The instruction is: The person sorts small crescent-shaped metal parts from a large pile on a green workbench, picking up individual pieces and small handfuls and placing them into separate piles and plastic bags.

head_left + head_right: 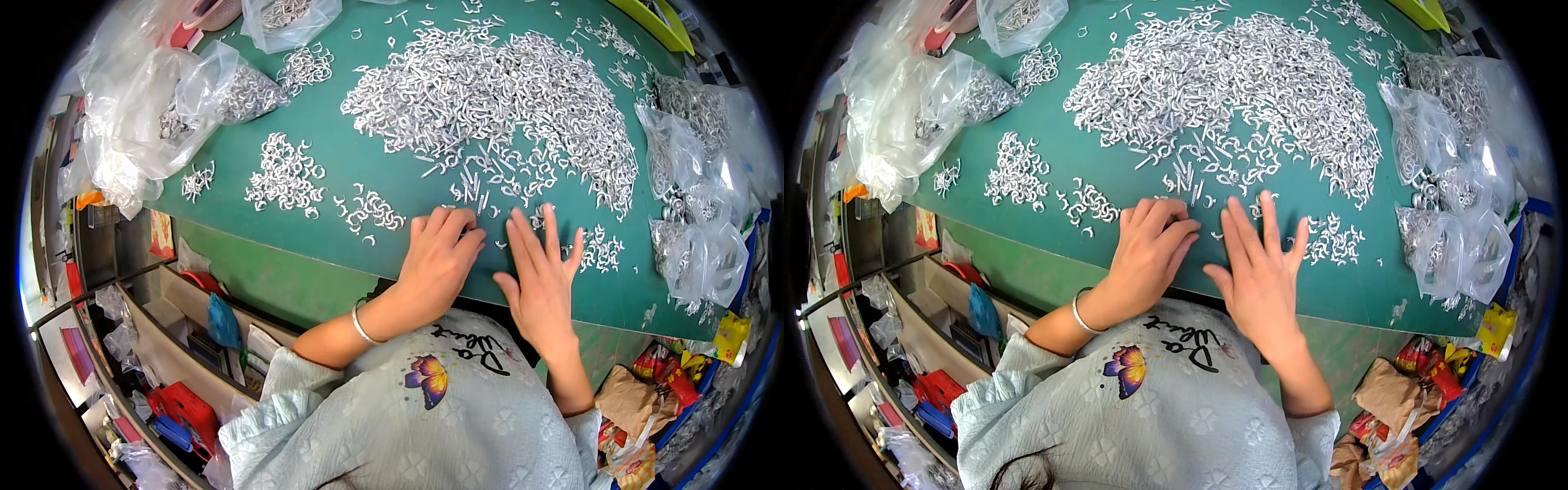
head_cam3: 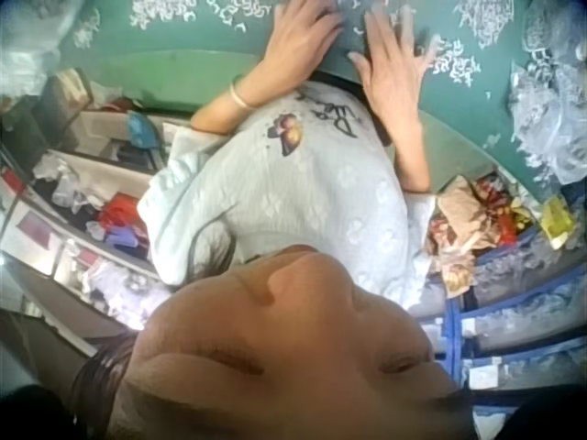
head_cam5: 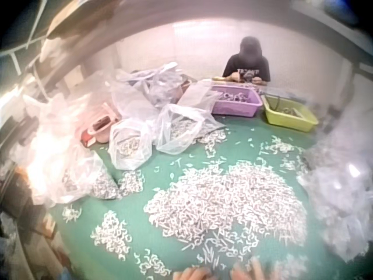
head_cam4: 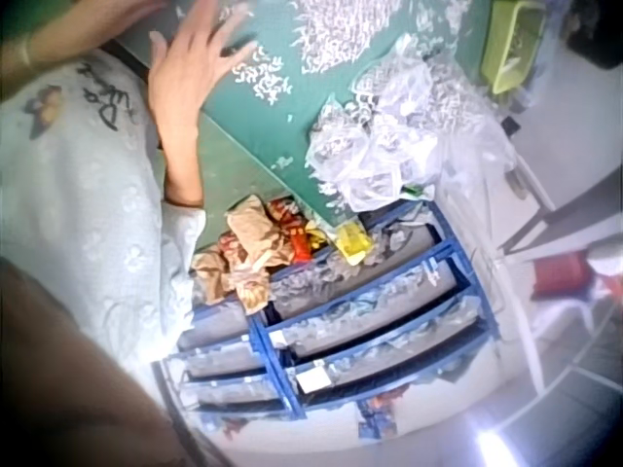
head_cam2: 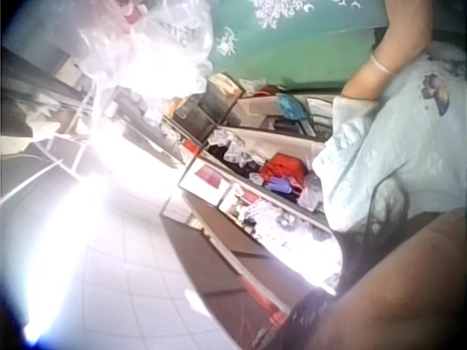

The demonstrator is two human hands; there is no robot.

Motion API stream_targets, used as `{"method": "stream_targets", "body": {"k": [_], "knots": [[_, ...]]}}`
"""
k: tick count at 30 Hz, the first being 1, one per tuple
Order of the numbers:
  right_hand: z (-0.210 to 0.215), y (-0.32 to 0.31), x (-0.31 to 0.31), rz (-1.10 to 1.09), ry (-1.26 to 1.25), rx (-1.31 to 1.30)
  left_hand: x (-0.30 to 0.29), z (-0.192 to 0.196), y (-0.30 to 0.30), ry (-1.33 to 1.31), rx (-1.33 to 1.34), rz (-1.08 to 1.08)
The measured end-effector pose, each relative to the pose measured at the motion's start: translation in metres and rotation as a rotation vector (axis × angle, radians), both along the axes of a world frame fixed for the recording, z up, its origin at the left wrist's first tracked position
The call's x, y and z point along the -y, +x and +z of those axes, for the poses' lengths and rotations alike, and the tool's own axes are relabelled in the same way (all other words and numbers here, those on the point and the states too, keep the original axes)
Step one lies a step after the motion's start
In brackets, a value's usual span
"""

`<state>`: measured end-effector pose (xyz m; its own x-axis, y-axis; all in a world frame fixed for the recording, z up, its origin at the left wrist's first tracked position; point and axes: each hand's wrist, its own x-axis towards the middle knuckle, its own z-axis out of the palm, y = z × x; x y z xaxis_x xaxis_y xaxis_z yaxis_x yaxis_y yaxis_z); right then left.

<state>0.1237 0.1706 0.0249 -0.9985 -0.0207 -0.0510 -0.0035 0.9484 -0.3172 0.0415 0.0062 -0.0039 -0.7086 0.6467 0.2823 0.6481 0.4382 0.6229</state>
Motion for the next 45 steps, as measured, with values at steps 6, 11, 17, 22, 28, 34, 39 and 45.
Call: {"method": "stream_targets", "body": {"k": [6,11,17,22,28,34,39,45], "knots": [[0.010,0.018,0.007,0.126,-0.113,0.121,0.007,0.007,0.014,0.025,0.045,0.013],[0.009,0.005,-0.013,0.026,-0.260,-0.054,0.002,0.006,0.015,0.071,0.045,-0.004],[-0.004,-0.024,-0.011,0.094,-0.064,-0.078,-0.004,0.000,0.020,0.045,0.007,-0.142],[0.006,0.010,-0.002,0.107,-0.135,0.041,0.011,-0.003,0.023,0.067,0.066,-0.091],[-0.002,0.034,-0.003,0.145,-0.360,-0.040,0.007,0.001,0.027,0.091,0.083,-0.036],[-0.005,0.036,-0.019,0.158,-0.209,-0.022,0.005,-0.005,0.025,0.056,0.064,-0.144],[-0.004,0.021,-0.018,0.058,-0.173,-0.021,0.016,-0.008,0.028,0.127,0.086,-0.146],[0.009,-0.027,0.001,0.219,-0.376,-0.098,0.017,-0.010,0.032,0.153,0.067,-0.117]]}}
